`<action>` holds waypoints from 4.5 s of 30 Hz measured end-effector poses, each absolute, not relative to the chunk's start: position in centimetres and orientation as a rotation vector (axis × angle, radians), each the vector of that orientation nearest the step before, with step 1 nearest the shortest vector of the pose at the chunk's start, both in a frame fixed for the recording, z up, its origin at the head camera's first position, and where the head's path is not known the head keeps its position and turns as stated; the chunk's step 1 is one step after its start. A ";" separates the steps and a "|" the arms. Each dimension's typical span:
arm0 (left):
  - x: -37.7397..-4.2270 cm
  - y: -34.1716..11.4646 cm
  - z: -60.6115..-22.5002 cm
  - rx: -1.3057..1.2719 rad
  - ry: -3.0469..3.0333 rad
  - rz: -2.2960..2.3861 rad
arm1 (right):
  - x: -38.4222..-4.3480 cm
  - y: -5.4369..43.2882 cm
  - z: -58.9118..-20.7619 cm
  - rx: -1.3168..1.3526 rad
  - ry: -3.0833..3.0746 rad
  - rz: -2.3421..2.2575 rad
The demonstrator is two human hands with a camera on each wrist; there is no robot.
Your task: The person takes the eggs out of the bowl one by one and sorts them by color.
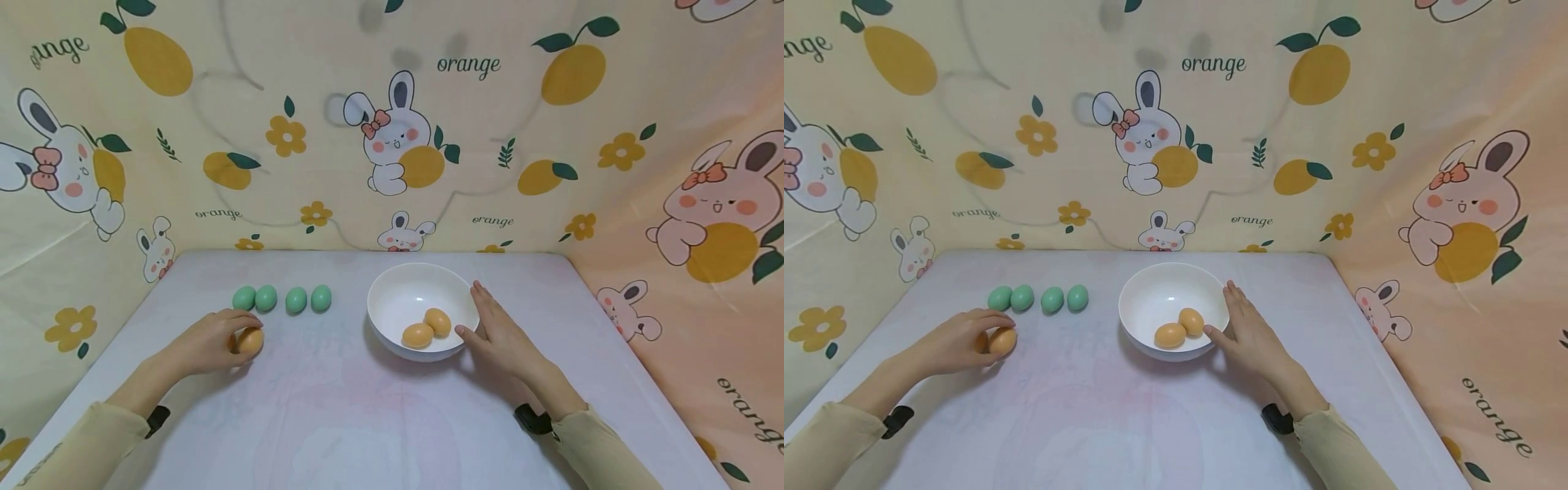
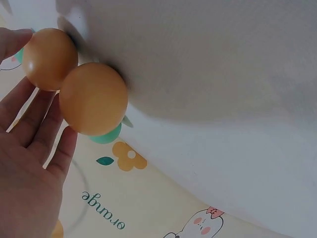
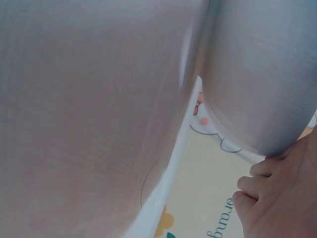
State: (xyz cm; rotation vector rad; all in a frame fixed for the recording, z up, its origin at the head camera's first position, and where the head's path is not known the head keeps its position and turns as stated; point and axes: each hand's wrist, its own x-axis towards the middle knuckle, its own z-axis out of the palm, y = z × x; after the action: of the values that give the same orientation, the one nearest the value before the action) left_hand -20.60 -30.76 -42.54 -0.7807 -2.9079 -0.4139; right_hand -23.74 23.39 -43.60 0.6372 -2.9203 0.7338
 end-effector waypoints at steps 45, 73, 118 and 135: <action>-24.8 -16.2 -40.5 -1.000 -2.461 -0.832 | -24.0 23.5 -43.9 0.658 -2.885 0.720; -28.8 -6.1 -39.2 -1.384 -2.848 -0.760 | -24.1 23.5 -43.5 0.664 -2.900 0.718; -29.8 -3.1 -39.1 -1.617 -3.010 -0.530 | -24.0 23.6 -43.7 0.655 -2.900 0.723; -29.1 -4.9 -38.9 -1.589 -2.770 -0.929 | -24.1 23.6 -43.8 0.667 -2.889 0.725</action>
State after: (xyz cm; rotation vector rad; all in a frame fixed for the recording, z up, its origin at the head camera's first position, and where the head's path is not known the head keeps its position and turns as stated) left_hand -29.10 -4.94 -38.86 -1.5894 -2.7699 -0.9290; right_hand -24.08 23.64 -43.80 0.6672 -2.8890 0.7250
